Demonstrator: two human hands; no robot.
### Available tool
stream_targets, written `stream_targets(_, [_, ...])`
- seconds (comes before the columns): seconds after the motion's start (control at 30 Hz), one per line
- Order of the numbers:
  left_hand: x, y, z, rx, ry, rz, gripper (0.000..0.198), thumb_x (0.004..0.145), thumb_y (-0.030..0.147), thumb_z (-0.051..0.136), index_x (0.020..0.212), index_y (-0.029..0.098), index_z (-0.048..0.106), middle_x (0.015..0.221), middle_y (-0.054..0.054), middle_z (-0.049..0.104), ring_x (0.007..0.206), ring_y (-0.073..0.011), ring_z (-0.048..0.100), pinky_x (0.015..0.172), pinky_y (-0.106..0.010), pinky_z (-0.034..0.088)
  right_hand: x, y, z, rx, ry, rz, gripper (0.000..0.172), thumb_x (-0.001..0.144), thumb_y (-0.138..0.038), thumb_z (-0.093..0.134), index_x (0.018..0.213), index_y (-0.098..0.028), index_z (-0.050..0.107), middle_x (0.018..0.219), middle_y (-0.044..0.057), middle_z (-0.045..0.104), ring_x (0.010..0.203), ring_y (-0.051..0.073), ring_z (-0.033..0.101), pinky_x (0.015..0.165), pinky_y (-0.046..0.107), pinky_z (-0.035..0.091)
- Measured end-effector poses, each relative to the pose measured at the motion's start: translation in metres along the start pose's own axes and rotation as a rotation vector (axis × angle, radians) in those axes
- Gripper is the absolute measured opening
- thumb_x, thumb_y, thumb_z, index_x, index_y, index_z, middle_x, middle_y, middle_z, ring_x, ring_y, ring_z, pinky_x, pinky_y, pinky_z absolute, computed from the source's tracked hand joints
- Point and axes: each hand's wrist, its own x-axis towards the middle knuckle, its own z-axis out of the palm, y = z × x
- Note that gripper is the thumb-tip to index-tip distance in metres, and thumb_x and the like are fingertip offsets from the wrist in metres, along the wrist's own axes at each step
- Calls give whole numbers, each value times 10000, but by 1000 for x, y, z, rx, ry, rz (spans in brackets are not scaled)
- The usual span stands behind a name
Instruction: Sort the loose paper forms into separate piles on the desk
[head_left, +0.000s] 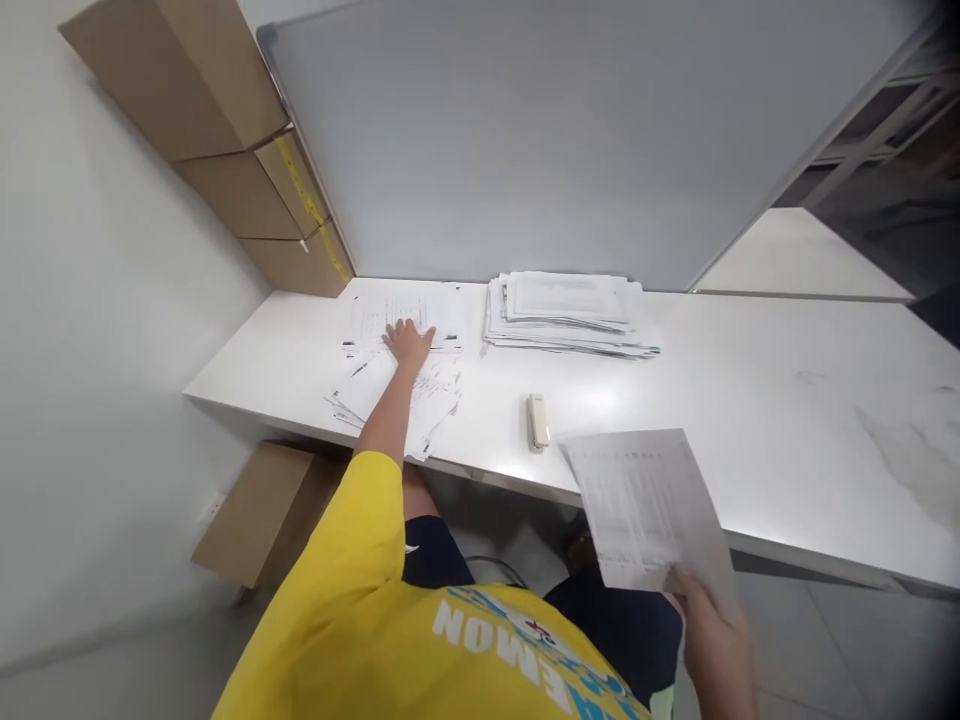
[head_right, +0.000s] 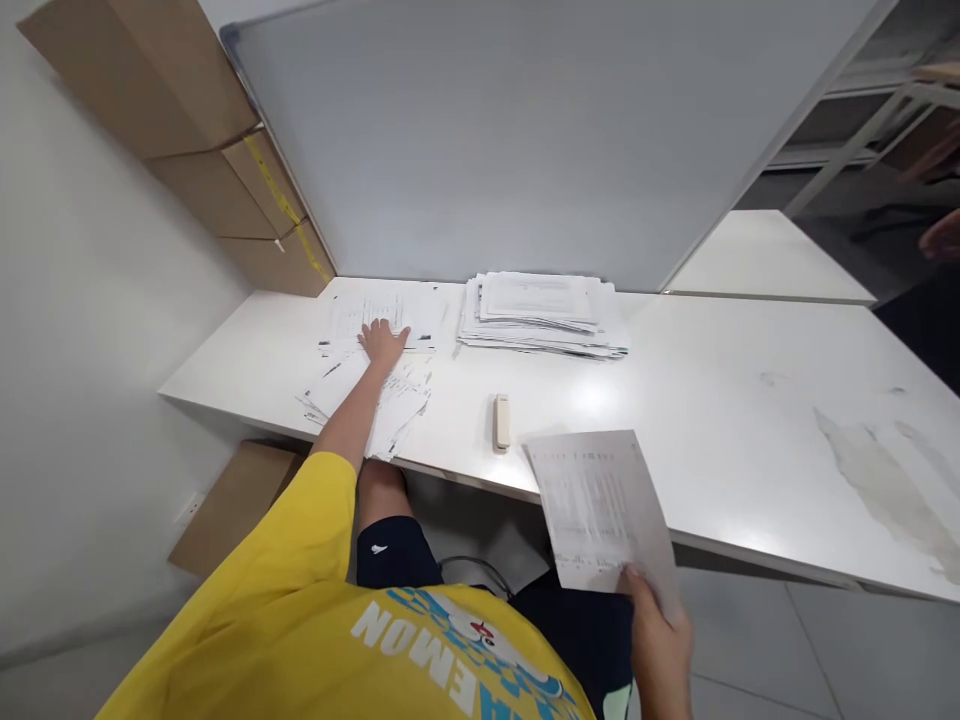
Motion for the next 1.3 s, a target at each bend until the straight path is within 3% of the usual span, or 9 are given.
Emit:
stream_targets(0.1, [-1, 0, 2, 10, 45, 13, 583, 948, 560, 346, 1346, 157, 483, 1455, -178, 473, 1407, -367, 304, 1158, -557, 184, 13, -14, -7, -54, 104, 32, 409, 631, -506, 739, 909, -208, 704, 960, 86, 727, 1009, 335, 665, 814, 437, 581])
stream_targets(0.27, [9, 3, -8, 46, 54, 4, 510, 980, 487, 284, 1305, 169, 516, 1375, -189, 527, 1279, -365, 439, 1109, -568, 246, 35, -34, -6, -128, 72, -42, 488, 644, -523, 694, 949, -142, 708, 964, 97, 727, 1036, 337, 644, 889, 453, 544])
stream_targets(0.67, [22, 4, -23, 148, -91, 70, 520, 967, 491, 334, 1315, 148, 509, 1347, -210, 532, 1207, -376, 513, 1048, -550, 318, 25, -17, 3, -18, 38, 91, 443, 618, -471, 727, 925, -153, 719, 990, 75, 738, 1037, 314, 646, 815, 373, 553])
stream_targets(0.83, [24, -1, -48, 145, -103, 170, 378, 976, 237, 301, 1231, 125, 557, 1209, -190, 619, 1129, -298, 571, 1003, -432, 366, 26, -14, -12, -47, 42, 86, 477, 610, -464, 742, 960, -143, 710, 988, 87, 732, 1027, 328, 652, 821, 401, 568])
stream_targets(0.93, [14, -6, -71, 120, -51, 268, 395, 985, 228, 272, 1234, 151, 568, 1214, -164, 626, 1163, -274, 553, 1002, -384, 366, 31, -11, -34, -77, 41, 89, 494, 593, -475, 771, 967, -162, 698, 995, 99, 728, 1023, 344, 659, 808, 431, 583])
stream_targets(1.0, [-11, -2, -80, 71, 53, 404, 421, 993, 249, 257, 1260, 155, 568, 1218, -158, 630, 1170, -274, 551, 1009, -389, 364, 34, -12, -47, -41, 42, 136, 479, 568, -487, 789, 927, -187, 684, 977, 108, 729, 976, 346, 678, 768, 440, 598])
stream_targets(1.07, [-56, 12, -81, -13, 166, 607, 436, 990, 253, 262, 1281, 158, 573, 1162, -152, 659, 1127, -278, 580, 983, -412, 387, 34, -17, -52, 12, 6, 216, 449, 543, -483, 801, 869, -205, 667, 935, 117, 732, 901, 345, 696, 713, 440, 609])
stream_targets(1.2, [-194, 60, -60, -211, 164, 1021, 424, 951, 227, 347, 1301, 188, 582, 1153, -125, 687, 1168, -284, 593, 943, -443, 445, 24, -41, -30, 180, -102, 230, 453, 565, -443, 807, 920, -199, 668, 974, 99, 741, 905, 305, 707, 780, 408, 610])
stream_targets(1.3, [-298, 98, -39, -331, 14, 1230, 415, 952, 236, 379, 1308, 173, 582, 1267, -110, 659, 1296, -279, 524, 1020, -438, 444, 19, -57, -1, 308, -130, 194, 505, 576, -446, 823, 978, -178, 677, 1021, 96, 743, 977, 294, 698, 856, 401, 588])
